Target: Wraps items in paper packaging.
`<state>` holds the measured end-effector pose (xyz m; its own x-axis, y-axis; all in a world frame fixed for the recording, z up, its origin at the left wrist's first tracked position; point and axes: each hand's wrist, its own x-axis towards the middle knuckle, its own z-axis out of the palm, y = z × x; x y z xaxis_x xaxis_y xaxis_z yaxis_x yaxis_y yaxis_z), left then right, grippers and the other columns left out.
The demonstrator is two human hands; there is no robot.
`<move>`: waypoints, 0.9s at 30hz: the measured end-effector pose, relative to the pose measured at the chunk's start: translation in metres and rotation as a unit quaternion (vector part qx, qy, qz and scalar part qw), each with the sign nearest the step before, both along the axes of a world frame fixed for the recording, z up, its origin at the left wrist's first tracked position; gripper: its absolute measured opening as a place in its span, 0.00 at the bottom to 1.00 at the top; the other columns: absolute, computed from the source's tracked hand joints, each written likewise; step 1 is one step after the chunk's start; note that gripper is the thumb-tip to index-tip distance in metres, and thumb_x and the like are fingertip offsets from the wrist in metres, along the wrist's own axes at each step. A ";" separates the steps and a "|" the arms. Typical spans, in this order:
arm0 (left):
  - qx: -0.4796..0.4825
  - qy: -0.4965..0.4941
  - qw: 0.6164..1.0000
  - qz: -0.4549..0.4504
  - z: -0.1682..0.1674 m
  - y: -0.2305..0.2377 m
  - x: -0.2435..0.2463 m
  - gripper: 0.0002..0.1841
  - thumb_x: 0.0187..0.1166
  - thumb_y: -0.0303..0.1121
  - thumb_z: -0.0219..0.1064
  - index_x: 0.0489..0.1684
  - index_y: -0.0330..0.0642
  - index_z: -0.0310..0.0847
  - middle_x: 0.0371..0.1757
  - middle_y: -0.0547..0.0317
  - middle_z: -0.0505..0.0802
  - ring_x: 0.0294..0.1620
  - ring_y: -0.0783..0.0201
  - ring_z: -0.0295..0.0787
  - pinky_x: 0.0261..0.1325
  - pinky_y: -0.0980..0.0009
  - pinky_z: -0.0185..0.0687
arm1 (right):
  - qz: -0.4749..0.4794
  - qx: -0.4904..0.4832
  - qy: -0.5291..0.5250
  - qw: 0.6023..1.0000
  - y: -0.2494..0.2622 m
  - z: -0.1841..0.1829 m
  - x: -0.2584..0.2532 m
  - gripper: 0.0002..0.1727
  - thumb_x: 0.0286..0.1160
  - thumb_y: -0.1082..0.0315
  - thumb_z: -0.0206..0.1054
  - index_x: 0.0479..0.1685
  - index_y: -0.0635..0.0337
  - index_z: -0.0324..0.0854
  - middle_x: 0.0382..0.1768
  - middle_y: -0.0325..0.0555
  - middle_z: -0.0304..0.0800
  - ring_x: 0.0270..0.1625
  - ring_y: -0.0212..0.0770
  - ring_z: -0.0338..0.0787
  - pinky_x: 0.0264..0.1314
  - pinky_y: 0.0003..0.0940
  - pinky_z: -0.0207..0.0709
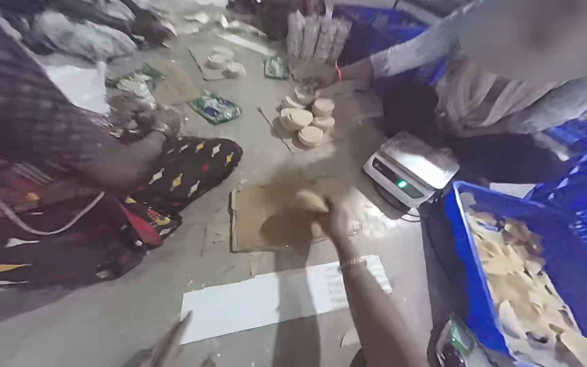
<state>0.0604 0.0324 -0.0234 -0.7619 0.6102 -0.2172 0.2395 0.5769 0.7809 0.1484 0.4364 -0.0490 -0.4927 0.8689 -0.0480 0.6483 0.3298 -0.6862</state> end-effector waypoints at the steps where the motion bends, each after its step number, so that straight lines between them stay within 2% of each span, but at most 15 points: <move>1: 0.033 0.014 0.998 -0.056 -0.007 -0.001 0.003 0.43 0.69 0.36 0.79 0.83 0.21 0.63 0.81 0.20 0.72 0.81 0.31 0.71 0.80 0.44 0.71 | 0.055 -0.019 0.014 0.998 -0.036 0.009 0.005 0.29 0.66 0.65 0.81 0.69 0.63 0.83 0.59 0.61 0.91 0.64 0.59 0.90 0.71 0.62 0.77; 2: 0.079 0.035 0.991 -0.103 -0.014 -0.003 0.006 0.40 0.70 0.34 0.77 0.79 0.18 0.66 0.79 0.19 0.73 0.80 0.28 0.71 0.79 0.40 0.70 | 0.104 -0.033 0.034 0.993 -0.076 0.016 0.014 0.29 0.64 0.65 0.82 0.66 0.66 0.84 0.56 0.60 0.93 0.61 0.57 0.91 0.69 0.59 0.79; 4: 0.165 0.041 0.973 -0.154 -0.028 -0.009 0.013 0.36 0.74 0.36 0.71 0.75 0.15 0.66 0.80 0.19 0.73 0.82 0.30 0.69 0.82 0.42 0.67 | 0.183 -0.063 0.077 0.978 -0.157 0.019 0.039 0.26 0.59 0.67 0.83 0.59 0.68 0.87 0.48 0.57 0.95 0.52 0.53 0.94 0.61 0.55 0.84; 6: 0.198 0.027 0.962 -0.187 -0.030 -0.018 0.025 0.43 0.69 0.42 0.77 0.77 0.15 0.65 0.81 0.20 0.71 0.84 0.33 0.68 0.84 0.45 0.66 | 0.236 -0.111 0.070 0.963 -0.225 0.017 0.067 0.23 0.61 0.68 0.82 0.56 0.67 0.88 0.46 0.56 0.95 0.50 0.52 0.94 0.59 0.54 0.84; 8: 0.113 0.033 0.960 -0.254 -0.022 -0.027 0.038 0.48 0.59 0.39 0.86 0.80 0.20 0.67 0.80 0.23 0.75 0.83 0.28 0.69 0.84 0.37 0.62 | 0.248 -0.090 0.076 0.962 -0.279 -0.005 0.086 0.21 0.58 0.71 0.82 0.53 0.67 0.89 0.44 0.57 0.95 0.49 0.54 0.94 0.56 0.55 0.86; 10: -0.078 0.037 0.935 -0.345 -0.014 -0.029 0.050 0.44 0.70 0.41 0.80 0.87 0.34 0.64 0.84 0.32 0.74 0.86 0.32 0.66 0.83 0.33 0.60 | 0.233 -0.076 0.040 0.969 -0.314 -0.029 0.097 0.21 0.62 0.74 0.78 0.58 0.68 0.88 0.52 0.61 0.94 0.57 0.58 0.94 0.64 0.57 0.84; 11: -0.145 0.038 0.919 -0.364 -0.015 -0.028 0.054 0.39 0.77 0.40 0.74 0.90 0.40 0.62 0.85 0.37 0.74 0.87 0.34 0.66 0.82 0.33 0.63 | 0.218 -0.088 0.027 0.971 -0.324 -0.038 0.101 0.22 0.64 0.75 0.76 0.62 0.69 0.86 0.57 0.63 0.92 0.61 0.60 0.92 0.68 0.57 0.82; 12: -0.161 0.035 0.919 -0.358 -0.019 -0.028 0.056 0.35 0.81 0.37 0.70 0.88 0.40 0.64 0.85 0.36 0.74 0.87 0.35 0.66 0.82 0.34 0.63 | 0.202 -0.113 0.034 0.972 -0.327 -0.047 0.103 0.25 0.65 0.77 0.75 0.66 0.72 0.82 0.61 0.66 0.89 0.64 0.61 0.90 0.70 0.57 0.81; 13: -0.158 0.032 0.925 -0.343 -0.023 -0.028 0.056 0.31 0.83 0.34 0.68 0.86 0.39 0.67 0.84 0.36 0.75 0.87 0.35 0.66 0.84 0.36 0.63 | 0.189 -0.141 0.047 0.971 -0.326 -0.053 0.104 0.28 0.65 0.78 0.75 0.70 0.74 0.78 0.63 0.67 0.87 0.64 0.60 0.89 0.71 0.54 0.81; 14: -0.141 0.022 0.935 -0.323 -0.027 -0.031 0.056 0.28 0.83 0.31 0.67 0.83 0.37 0.70 0.83 0.35 0.76 0.86 0.36 0.67 0.85 0.38 0.62 | 0.173 -0.156 0.067 0.970 -0.325 -0.060 0.106 0.31 0.62 0.78 0.78 0.70 0.74 0.76 0.59 0.67 0.89 0.59 0.58 0.91 0.66 0.52 0.83; 16: -0.115 -0.010 0.952 -0.284 -0.025 -0.040 0.053 0.26 0.81 0.28 0.67 0.80 0.37 0.73 0.80 0.38 0.78 0.84 0.40 0.71 0.85 0.41 0.63 | 0.172 -0.153 0.123 0.965 -0.324 -0.068 0.108 0.28 0.56 0.79 0.80 0.62 0.76 0.79 0.50 0.64 0.91 0.49 0.52 0.92 0.57 0.47 0.86; 19: -0.073 -0.044 0.969 -0.230 -0.022 -0.053 0.043 0.29 0.73 0.22 0.70 0.78 0.35 0.73 0.75 0.35 0.82 0.80 0.38 0.74 0.84 0.42 0.65 | 0.223 -0.087 0.210 0.948 -0.319 -0.052 0.110 0.19 0.52 0.77 0.79 0.48 0.74 0.87 0.48 0.59 0.93 0.53 0.49 0.92 0.62 0.46 0.83; 21: -0.075 -0.039 0.965 -0.249 -0.014 -0.055 0.046 0.34 0.70 0.19 0.70 0.82 0.35 0.69 0.78 0.34 0.79 0.84 0.36 0.69 0.89 0.44 0.57 | 0.250 -0.064 0.207 0.944 -0.315 -0.043 0.113 0.19 0.53 0.72 0.82 0.45 0.71 0.88 0.47 0.57 0.94 0.54 0.48 0.92 0.63 0.45 0.83; 24: -0.110 0.002 0.949 -0.296 -0.023 -0.049 0.065 0.33 0.81 0.29 0.68 0.88 0.39 0.63 0.86 0.37 0.72 0.90 0.39 0.60 0.92 0.47 0.51 | 0.238 -0.147 0.110 0.954 -0.323 -0.059 0.120 0.31 0.59 0.72 0.81 0.65 0.74 0.81 0.57 0.66 0.90 0.61 0.57 0.90 0.70 0.53 0.80; 27: -0.126 0.006 0.951 -0.282 -0.024 -0.038 0.063 0.29 0.82 0.28 0.66 0.83 0.34 0.68 0.82 0.35 0.76 0.88 0.38 0.64 0.92 0.47 0.51 | 0.216 -0.163 0.099 0.958 -0.327 -0.069 0.111 0.34 0.58 0.73 0.82 0.69 0.73 0.77 0.55 0.68 0.91 0.57 0.62 0.92 0.65 0.58 0.82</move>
<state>0.1235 -0.0057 -0.0474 -0.3323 0.8524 -0.4037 0.5743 0.5224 0.6303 0.2593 0.1091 -0.1180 -0.8301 0.5369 -0.1505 0.3465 0.2853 -0.8936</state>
